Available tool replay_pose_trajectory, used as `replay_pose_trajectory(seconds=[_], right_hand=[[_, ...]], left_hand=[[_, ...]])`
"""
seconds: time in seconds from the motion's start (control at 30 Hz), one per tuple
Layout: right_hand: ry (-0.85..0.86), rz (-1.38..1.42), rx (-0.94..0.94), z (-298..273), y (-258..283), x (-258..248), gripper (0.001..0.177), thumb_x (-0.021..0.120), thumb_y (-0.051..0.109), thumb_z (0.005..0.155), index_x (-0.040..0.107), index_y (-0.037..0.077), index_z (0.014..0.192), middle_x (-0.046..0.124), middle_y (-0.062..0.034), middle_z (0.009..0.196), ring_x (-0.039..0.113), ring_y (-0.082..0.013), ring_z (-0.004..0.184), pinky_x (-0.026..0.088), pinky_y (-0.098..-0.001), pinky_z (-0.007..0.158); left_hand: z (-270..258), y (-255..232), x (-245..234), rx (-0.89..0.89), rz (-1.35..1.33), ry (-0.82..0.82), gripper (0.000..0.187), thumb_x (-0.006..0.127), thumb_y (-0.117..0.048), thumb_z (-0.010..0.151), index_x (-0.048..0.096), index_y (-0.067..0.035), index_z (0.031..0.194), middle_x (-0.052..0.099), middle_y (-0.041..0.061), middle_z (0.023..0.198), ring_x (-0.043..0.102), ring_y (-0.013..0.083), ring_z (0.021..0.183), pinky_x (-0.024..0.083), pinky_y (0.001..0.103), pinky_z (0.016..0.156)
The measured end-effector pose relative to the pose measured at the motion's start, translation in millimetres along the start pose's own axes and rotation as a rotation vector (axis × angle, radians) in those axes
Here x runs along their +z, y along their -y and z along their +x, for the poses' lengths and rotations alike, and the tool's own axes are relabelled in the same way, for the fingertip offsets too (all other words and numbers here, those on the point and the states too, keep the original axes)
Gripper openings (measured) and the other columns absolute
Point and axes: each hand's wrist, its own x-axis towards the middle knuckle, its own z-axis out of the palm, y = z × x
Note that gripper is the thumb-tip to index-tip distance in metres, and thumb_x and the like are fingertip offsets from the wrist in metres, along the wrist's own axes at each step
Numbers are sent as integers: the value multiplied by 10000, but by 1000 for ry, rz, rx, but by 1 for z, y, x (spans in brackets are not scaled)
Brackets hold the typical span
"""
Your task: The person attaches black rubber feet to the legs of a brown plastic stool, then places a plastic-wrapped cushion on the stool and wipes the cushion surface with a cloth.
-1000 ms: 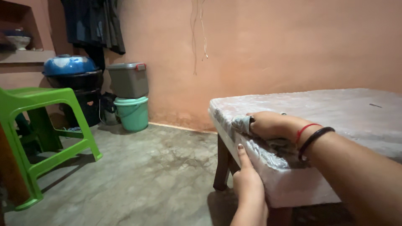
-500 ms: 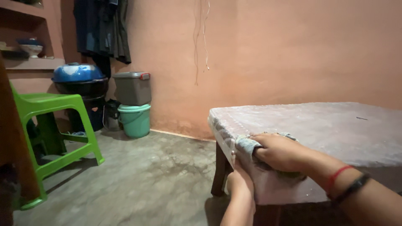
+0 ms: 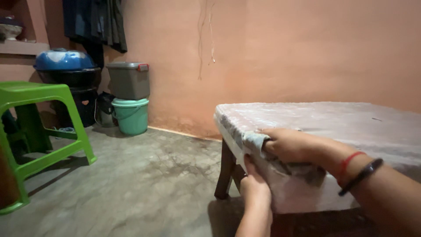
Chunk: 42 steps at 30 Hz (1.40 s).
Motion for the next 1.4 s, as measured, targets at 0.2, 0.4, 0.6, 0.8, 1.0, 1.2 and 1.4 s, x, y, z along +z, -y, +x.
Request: replay_pose_trajectory(seconds=[0.2,0.4,0.6,0.8,1.0,1.2,1.4], right_hand=[[16,-34,6,84,-23,14,610,533,251,915,461,173,1516,734,-230,1194,707,-339,1083,525,-418,972],[40,-193,-10,133,-30,16,425,503,303,948,703,63,1237,737,-210,1190,697,-341,1069,509,-458,957],[10,-118,-14,122,-19,19,407,514,277,937,669,102,1270,736,-211,1202,695,-363,1111,506,-453,981],[-43,-59,-56,74,-13,20,512,535,265,917,571,172,1419,677,-201,1292,631,-357,1227,477,-434,1049],[-147,-80,-86,-7,11,9,540,562,267,892,565,115,1410,623,-213,1344,579,-376,1283,447,-426,1088],[-192,-54,-2,-68,32,5,510,579,256,858,618,157,1356,647,-177,1319,593,-356,1262,458,-439,1069],[-208,87,62,-58,11,3,432,565,220,849,701,170,1256,733,-185,1180,688,-346,1109,516,-427,981]], left_hand=[[-2,-1,-1,25,5,-41,906,379,-742,916,728,63,1141,777,194,1130,741,306,1049,553,408,938],[15,3,3,88,123,-81,953,346,-769,905,774,76,1015,794,216,1009,750,345,986,553,416,925],[34,12,3,115,266,-130,1032,277,-814,908,765,84,1048,756,268,1076,710,391,1073,521,440,980],[40,12,3,106,267,-144,1050,271,-827,904,733,93,1109,756,252,1106,706,360,1081,526,431,972],[22,11,-1,54,147,-97,1033,311,-836,890,729,68,1164,791,217,1072,746,320,970,579,414,830],[12,6,5,30,65,-39,938,332,-782,921,689,15,1262,773,180,1112,737,302,985,581,414,812],[2,7,-2,33,-63,59,890,342,-760,928,653,-34,1340,757,139,1174,731,279,1040,588,412,841]])
